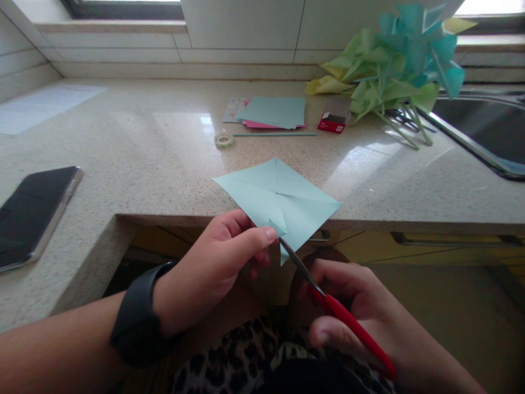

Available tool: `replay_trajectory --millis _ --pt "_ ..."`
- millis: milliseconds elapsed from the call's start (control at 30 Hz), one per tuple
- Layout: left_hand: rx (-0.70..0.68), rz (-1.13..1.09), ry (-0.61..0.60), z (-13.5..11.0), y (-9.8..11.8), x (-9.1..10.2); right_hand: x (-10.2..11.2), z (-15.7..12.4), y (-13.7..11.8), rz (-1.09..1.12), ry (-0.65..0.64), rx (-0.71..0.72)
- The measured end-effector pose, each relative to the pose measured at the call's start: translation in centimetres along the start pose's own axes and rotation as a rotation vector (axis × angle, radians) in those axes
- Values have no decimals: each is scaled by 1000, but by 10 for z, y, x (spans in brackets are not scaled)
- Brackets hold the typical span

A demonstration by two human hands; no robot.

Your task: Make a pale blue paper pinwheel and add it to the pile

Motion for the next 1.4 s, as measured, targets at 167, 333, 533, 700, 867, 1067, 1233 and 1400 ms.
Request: replay_trajectory --millis 167,333,533,700,867,1067,1233,1400 --pt "8 24 -7 0 0 0 2 -1 1 -45 22 1" --pt "-2 96 -17 2 0 3 5 -2 1 -104 37 -9" --pt "-5 206 -70 5 4 3 8 -4 6 -162 43 -47" --pt "6 262 -166 5 7 -1 12 -6 12 -180 41 -89" --pt "24 246 -178 5 5 -1 11 -7 12 -221 23 -99" --pt "14 229 -148 7 6 2 11 -11 11 -245 22 -107" --pt "32 207 -167 6 5 0 13 -10 12 -134 12 -117" --pt "40 167 -165 6 2 -2 11 -8 7 -87 -19 -103"
Point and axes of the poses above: each hand's wrist, its own z-axis towards the middle knuckle, its own x-axis out of the back of the hand, y = z × x, the point moved 9 cm from there along z, towards the middle knuckle, and after that the axes turned 11 degrees about -x, right-handed, at the moved point
